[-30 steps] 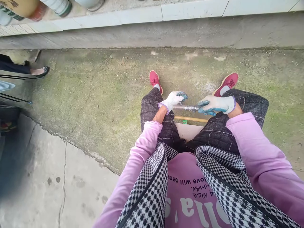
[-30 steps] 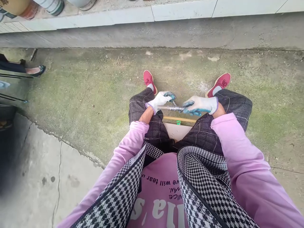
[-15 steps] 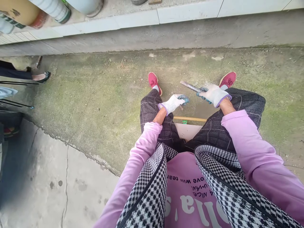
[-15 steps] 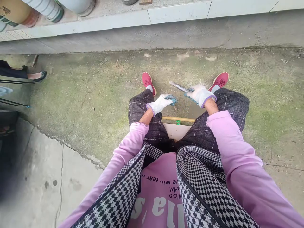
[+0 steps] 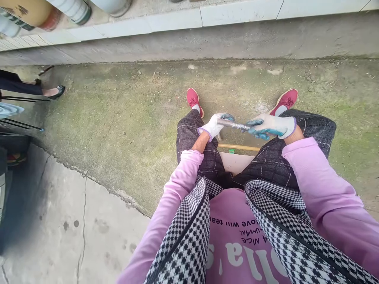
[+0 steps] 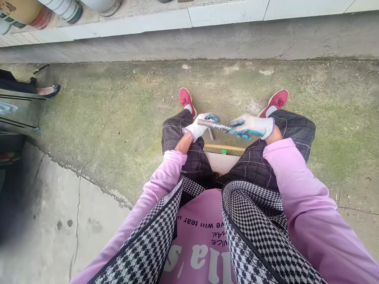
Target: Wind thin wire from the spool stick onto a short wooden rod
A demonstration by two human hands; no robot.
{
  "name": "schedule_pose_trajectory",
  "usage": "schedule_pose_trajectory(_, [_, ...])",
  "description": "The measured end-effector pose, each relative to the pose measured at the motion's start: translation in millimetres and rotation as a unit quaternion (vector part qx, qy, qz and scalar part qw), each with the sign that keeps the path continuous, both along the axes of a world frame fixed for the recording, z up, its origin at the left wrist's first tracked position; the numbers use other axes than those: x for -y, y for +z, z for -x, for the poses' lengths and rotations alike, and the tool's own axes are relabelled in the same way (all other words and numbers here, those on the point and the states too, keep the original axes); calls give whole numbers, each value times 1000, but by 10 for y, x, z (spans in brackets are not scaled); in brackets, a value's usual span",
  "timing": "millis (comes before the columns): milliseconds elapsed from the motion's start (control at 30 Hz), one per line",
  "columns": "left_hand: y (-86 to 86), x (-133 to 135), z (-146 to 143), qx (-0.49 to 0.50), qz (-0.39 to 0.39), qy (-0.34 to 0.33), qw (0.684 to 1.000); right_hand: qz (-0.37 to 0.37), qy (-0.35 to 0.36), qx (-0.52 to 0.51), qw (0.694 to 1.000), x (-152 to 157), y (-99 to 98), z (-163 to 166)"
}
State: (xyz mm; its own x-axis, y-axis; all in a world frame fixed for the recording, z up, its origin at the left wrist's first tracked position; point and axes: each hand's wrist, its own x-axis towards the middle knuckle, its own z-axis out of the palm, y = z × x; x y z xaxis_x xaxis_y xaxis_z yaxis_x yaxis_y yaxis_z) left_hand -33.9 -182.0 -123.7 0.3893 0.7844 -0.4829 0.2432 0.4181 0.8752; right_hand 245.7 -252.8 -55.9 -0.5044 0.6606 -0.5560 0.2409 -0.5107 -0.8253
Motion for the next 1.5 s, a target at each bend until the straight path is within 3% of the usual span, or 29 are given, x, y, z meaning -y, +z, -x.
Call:
schedule_pose_trajectory(67, [33,-34,13,0,0,1,1000,6,74,31,997,0,-29,24])
schedule_pose_trajectory(200, [69,-28,-23,-8,5,10,1000,-7,127,141,982,-6,-52,119])
schedule_pose_trajectory(300, [62,13,-55,-26,7,15,1000,-22,163,287,944,-56,-38,220])
schedule_pose_trajectory(400, [58,62,-46,-21,-14,-8,1000,-64,160,422,890,-173,-22,272])
schedule_pose_trajectory(467, [60,94,-25,-6,-20,-29,999,-94,110,452,880,-253,-18,254])
schedule_pose_trajectory(567, [50,128,-1,19,1,-51,999,-113,25,436,893,-302,-31,194])
schedule_pose_trajectory(767, [-61,130,-12,41,30,-56,997,-55,-82,337,936,-236,-62,194])
schedule_pose_trajectory(933, [-105,89,-44,30,36,-39,998,-34,-201,148,968,-151,19,119])
schedule_pose_trajectory(1000, [-81,46,-45,18,28,-22,999,-29,-171,66,983,-99,47,60])
schedule_pose_trajectory(1067, [-47,-2,-39,7,18,-6,1000,-3,-81,23,996,-54,58,18])
schedule_pose_trajectory(1200, [-3,-52,-18,0,10,9,1000,18,71,64,995,-29,45,32])
schedule_pose_trajectory(1333, [17,-39,-15,-40,-4,23,999,-9,105,121,987,-54,28,74])
schedule_pose_trajectory(1500, [94,-25,2,-90,-22,-9,996,-17,124,116,985,-58,26,38])
